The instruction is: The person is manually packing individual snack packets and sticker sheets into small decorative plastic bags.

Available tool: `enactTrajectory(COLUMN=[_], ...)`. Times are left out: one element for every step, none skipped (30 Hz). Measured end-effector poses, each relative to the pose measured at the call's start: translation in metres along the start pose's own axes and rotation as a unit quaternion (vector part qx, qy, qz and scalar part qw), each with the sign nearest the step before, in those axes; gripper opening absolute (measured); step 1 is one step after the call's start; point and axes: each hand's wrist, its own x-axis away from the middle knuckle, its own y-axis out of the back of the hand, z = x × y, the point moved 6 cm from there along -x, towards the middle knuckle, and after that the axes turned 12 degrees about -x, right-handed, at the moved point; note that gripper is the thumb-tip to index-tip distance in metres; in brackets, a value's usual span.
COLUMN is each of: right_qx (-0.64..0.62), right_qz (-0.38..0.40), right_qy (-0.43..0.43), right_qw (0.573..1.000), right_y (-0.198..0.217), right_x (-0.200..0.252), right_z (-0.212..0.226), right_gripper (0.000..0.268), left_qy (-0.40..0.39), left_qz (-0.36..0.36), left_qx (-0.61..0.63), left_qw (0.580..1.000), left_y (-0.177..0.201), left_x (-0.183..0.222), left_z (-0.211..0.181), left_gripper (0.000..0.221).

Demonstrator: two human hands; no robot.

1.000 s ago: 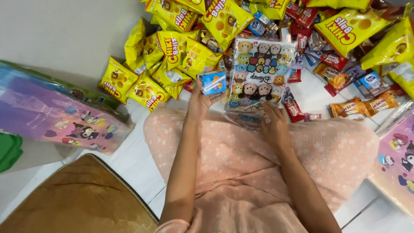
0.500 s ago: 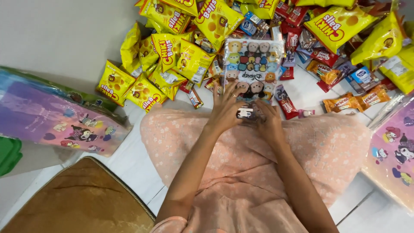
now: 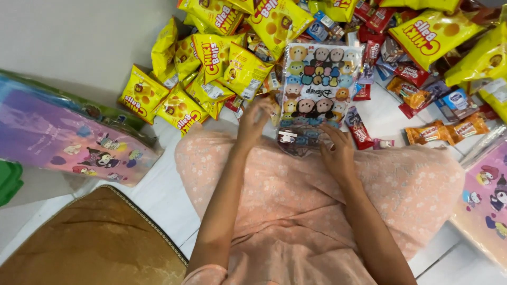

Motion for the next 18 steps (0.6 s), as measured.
enactTrajectory(right_qx=[0.001, 0.003, 0.007, 0.008, 0.011, 0.015, 0.017, 0.015, 0.011, 0.014, 0.003, -0.008, -0.008, -0.006, -0.005, -0.005, -0.004, -0.003], right_qz=[0.004, 0.003, 0.003, 0.007, 0.009, 0.011, 0.013, 0.015, 0.016, 0.017, 0.01, 0.003, 0.003, 0.002, 0.001, 0.001, 0.001, 0.001], right_qy=[0.001, 0.001, 0.001, 0.003, 0.0, -0.002, -0.002, -0.005, -0.01, -0.011, -0.009, -0.007, -0.006, -0.008, -0.009, -0.007, -0.007, -0.007], right_qw=[1.0, 1.0, 1.0, 1.0, 1.0, 1.0, 1.0, 1.0, 1.0, 1.0, 1.0, 1.0, 1.0, 1.0, 1.0, 1.0, 1.0, 1.0], right_y=[-0.001, -0.001, 0.0, -0.002, -0.002, -0.002, -0.002, -0.001, 0.0, -0.001, 0.0, 0.0, -0.001, -0.001, -0.001, -0.001, -0.001, -0.001], right_x=[0.0, 0.001, 0.002, 0.002, 0.004, 0.005, 0.004, 0.004, 0.004, 0.004, 0.004, 0.004, 0.005, 0.005, 0.006, 0.006, 0.006, 0.007], right_z=[-0.002, -0.004, -0.006, -0.01, -0.014, -0.018, -0.015, -0.013, -0.01, -0.013, -0.015, -0.016, -0.018, -0.019, -0.021, -0.023, -0.025, -0.027], right_gripper=[0.054, 0.053, 0.051, 0.051, 0.051, 0.05, 0.05, 0.05, 0.05, 0.05, 0.05, 0.051, 0.051, 0.05, 0.05, 0.05, 0.05, 0.05], left_qy=[0.003, 0.04, 0.078, 0.081, 0.01, -0.06, -0.059, -0.031, -0.003, -0.003, 0.03, 0.062, 0.062, 0.116, 0.169, 0.169, 0.163, 0.154], left_qz=[-0.003, 0.023, 0.049, 0.046, 0.072, 0.097, 0.096, 0.132, 0.17, 0.17, 0.142, 0.114, 0.112, 0.102, 0.09, 0.088, 0.034, -0.02], left_qx=[0.001, -0.129, -0.257, -0.255, -0.32, -0.382, -0.379, -0.432, -0.483, -0.481, -0.499, -0.515, -0.515, -0.485, -0.453, -0.453, -0.35, -0.242], left_qw=[1.0, 0.991, 0.962, 0.963, 0.945, 0.917, 0.918, 0.892, 0.859, 0.86, 0.855, 0.847, 0.847, 0.861, 0.871, 0.871, 0.922, 0.958], left_y=[0.0, -0.002, -0.004, -0.006, -0.015, -0.025, -0.031, -0.04, -0.048, -0.051, -0.048, -0.045, -0.037, -0.025, -0.013, -0.005, 0.005, 0.015], left_x=[-0.003, -0.006, -0.008, -0.009, -0.01, -0.011, -0.012, -0.013, -0.012, -0.013, -0.015, -0.016, -0.016, -0.014, -0.012, -0.006, -0.001, 0.005], left_z=[0.009, 0.023, 0.038, 0.037, 0.029, 0.021, 0.033, 0.05, 0.068, 0.077, 0.088, 0.099, 0.09, 0.085, 0.079, 0.066, 0.049, 0.033], left_gripper=[0.009, 0.027, 0.051, 0.051, 0.051, 0.051, 0.051, 0.048, 0.045, 0.045, 0.044, 0.044, 0.044, 0.05, 0.061, 0.061, 0.06, 0.06])
